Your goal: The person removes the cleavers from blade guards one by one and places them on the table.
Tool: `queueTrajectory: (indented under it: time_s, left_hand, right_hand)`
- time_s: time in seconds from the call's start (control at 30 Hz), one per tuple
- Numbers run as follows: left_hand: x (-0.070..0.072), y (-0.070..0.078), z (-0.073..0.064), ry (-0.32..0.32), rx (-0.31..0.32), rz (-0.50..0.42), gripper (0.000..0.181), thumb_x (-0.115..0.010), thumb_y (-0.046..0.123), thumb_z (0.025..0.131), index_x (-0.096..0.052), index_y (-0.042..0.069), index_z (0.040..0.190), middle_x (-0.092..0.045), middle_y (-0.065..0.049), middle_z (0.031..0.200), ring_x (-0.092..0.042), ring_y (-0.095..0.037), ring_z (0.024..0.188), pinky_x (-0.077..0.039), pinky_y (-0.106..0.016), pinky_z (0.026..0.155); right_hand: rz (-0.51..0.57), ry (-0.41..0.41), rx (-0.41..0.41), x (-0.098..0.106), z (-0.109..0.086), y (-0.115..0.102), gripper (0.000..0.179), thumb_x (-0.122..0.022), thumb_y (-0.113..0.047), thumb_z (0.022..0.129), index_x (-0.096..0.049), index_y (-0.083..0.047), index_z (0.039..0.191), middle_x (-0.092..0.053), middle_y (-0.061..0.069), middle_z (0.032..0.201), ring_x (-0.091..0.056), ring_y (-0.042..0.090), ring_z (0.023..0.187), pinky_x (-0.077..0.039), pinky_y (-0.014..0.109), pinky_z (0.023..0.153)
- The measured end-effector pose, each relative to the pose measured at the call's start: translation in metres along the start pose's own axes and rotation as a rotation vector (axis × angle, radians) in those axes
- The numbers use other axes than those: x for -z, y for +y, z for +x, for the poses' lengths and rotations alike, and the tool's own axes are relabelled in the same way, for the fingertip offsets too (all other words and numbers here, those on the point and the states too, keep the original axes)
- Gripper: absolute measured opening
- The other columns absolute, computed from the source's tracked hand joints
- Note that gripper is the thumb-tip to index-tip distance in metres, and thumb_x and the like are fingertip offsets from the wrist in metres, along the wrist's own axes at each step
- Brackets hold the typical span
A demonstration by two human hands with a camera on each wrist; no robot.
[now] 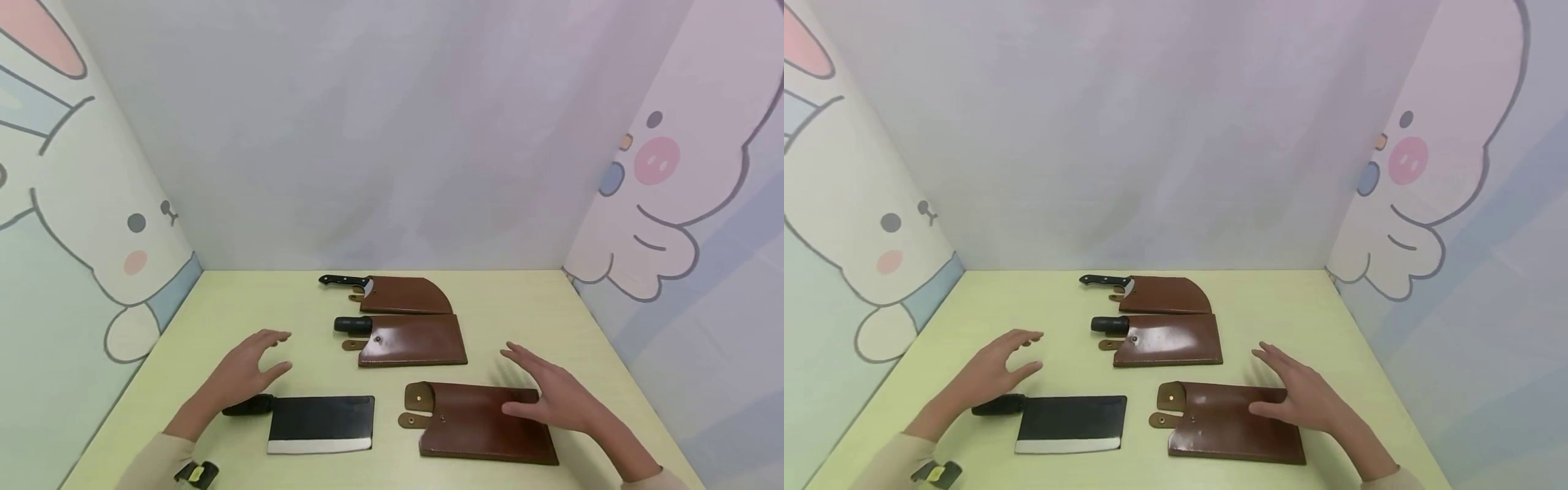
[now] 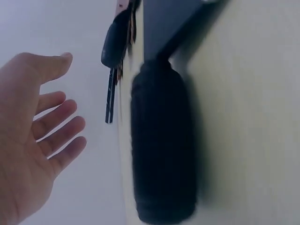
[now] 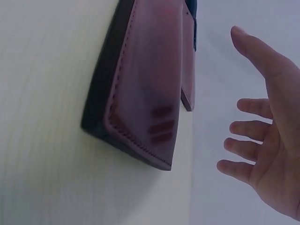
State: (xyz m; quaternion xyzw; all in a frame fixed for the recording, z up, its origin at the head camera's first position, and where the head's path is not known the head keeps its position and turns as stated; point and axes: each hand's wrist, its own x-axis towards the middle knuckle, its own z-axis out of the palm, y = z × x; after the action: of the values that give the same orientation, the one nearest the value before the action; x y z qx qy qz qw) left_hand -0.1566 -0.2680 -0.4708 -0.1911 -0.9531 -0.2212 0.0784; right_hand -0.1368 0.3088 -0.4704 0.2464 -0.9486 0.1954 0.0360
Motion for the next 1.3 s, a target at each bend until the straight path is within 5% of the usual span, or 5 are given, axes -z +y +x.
queueTrajectory:
  time_s: [0.23,0.63,1.03,1.3]
  left_hand:
    - [-0.010,0.016,0.038,0.013,-0.014,-0.003,0.058,-0.075,0.037,0.094,-0.059,0.006,0.140,-0.059,-0.015,0.140,-0.058,-0.037,0.127,-0.050,-0.058,0.100]
    - [-0.036,0.022,0.092,-0.089,-0.076,-0.023,0.062,-0.071,0.039,0.096,-0.055,0.004,0.145,-0.055,-0.017,0.147,-0.049,-0.039,0.138,-0.041,-0.058,0.110]
    - [-0.061,0.011,0.113,-0.276,-0.073,-0.096,0.071,-0.069,0.046,0.097,-0.048,0.005,0.151,-0.049,-0.018,0.153,-0.044,-0.038,0.143,-0.036,-0.057,0.115]
    - [-0.068,0.016,0.119,-0.315,-0.061,-0.115,0.071,-0.071,0.044,0.096,-0.049,0.004,0.150,-0.056,-0.016,0.144,-0.056,-0.031,0.127,-0.048,-0.051,0.103]
  right_hand:
    - [0.007,0.018,-0.024,-0.004,0.027,-0.006,0.089,-0.076,-0.066,0.082,-0.050,-0.018,0.152,-0.042,0.013,0.159,-0.053,0.040,0.135,-0.051,0.062,0.095]
    - [0.024,-0.043,-0.052,-0.017,0.077,-0.012,0.101,-0.080,-0.066,0.077,-0.044,-0.014,0.156,-0.037,0.018,0.161,-0.051,0.044,0.136,-0.051,0.063,0.095]
    - [0.104,-0.214,0.033,-0.037,0.120,0.003,0.111,-0.089,-0.055,0.074,-0.035,-0.011,0.160,-0.022,0.023,0.166,-0.032,0.046,0.148,-0.043,0.064,0.106]
    - [0.125,-0.307,0.080,-0.049,0.136,0.005,0.125,-0.089,-0.060,0.070,-0.023,-0.010,0.163,-0.011,0.026,0.168,-0.027,0.046,0.150,-0.040,0.060,0.110]
